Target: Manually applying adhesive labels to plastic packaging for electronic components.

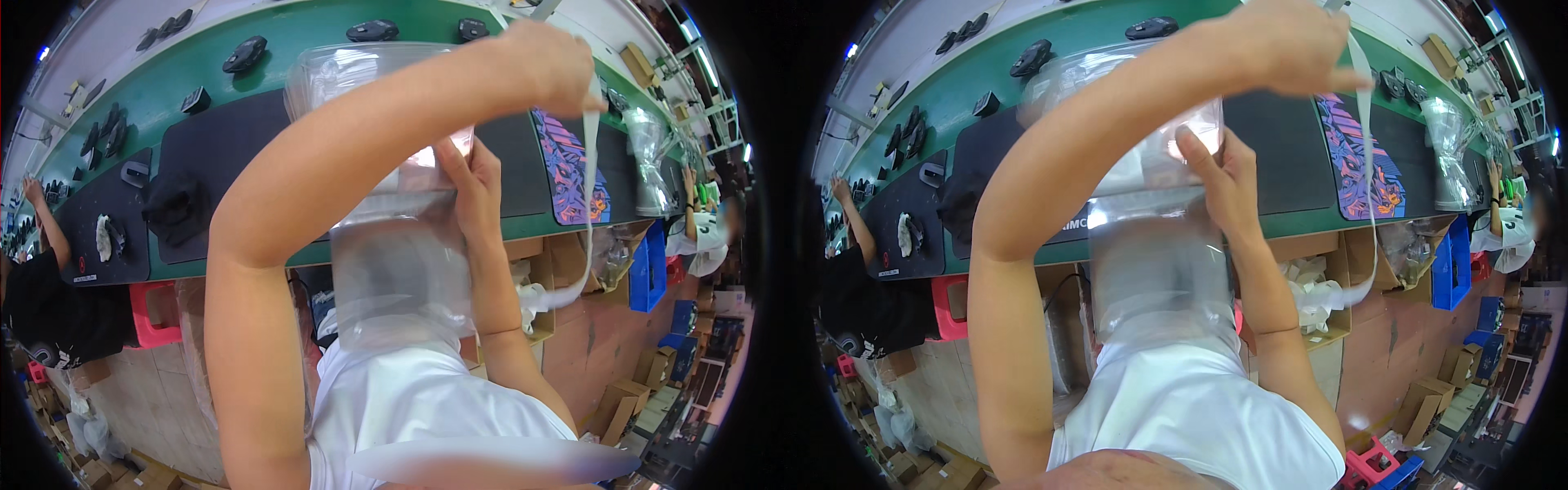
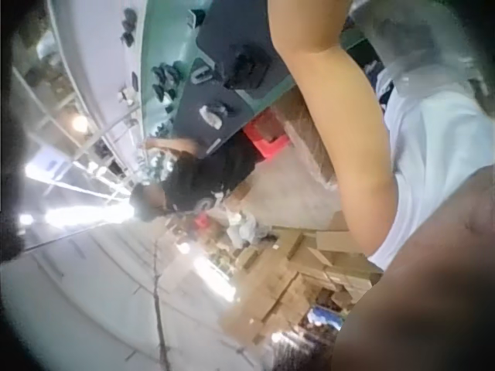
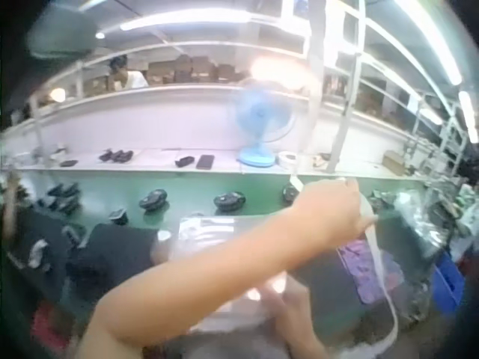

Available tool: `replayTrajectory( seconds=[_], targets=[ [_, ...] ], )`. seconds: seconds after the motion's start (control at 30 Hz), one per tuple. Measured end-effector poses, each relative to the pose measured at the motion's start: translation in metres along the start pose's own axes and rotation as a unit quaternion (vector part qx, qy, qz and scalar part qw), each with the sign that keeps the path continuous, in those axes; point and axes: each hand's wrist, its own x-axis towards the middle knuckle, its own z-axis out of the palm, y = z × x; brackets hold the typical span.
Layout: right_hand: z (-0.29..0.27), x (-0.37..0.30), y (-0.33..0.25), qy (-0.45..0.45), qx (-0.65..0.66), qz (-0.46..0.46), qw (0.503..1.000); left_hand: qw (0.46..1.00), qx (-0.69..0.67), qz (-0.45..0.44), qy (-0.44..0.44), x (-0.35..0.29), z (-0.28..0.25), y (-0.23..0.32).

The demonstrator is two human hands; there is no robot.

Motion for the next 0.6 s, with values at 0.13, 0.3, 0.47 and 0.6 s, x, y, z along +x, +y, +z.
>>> replayTrajectory(
  seconds=[0.13,0.3,0.47,0.6],
  targets=[
    [0.001,-0.025,-0.001,0.03,-0.005,0.006,1.0,0.992,-0.069,-0.102,-0.038,0.019,0.028,-0.041],
    [0.0,-0.036,0.025,0.007,-0.178,-0.078,0.981,0.969,-0.169,-0.178,0.041,-0.015,0.051,-0.079],
    [-0.022,-0.029,0.006,-0.09,-0.18,0.014,0.98,0.967,-0.218,-0.109,0.072,-0.023,0.044,-0.073],
    [-0.031,-0.028,-0.001,-0.091,-0.082,-0.016,0.992,0.971,-0.221,0.036,0.08,-0.023,0.06,-0.09]
  ],
)
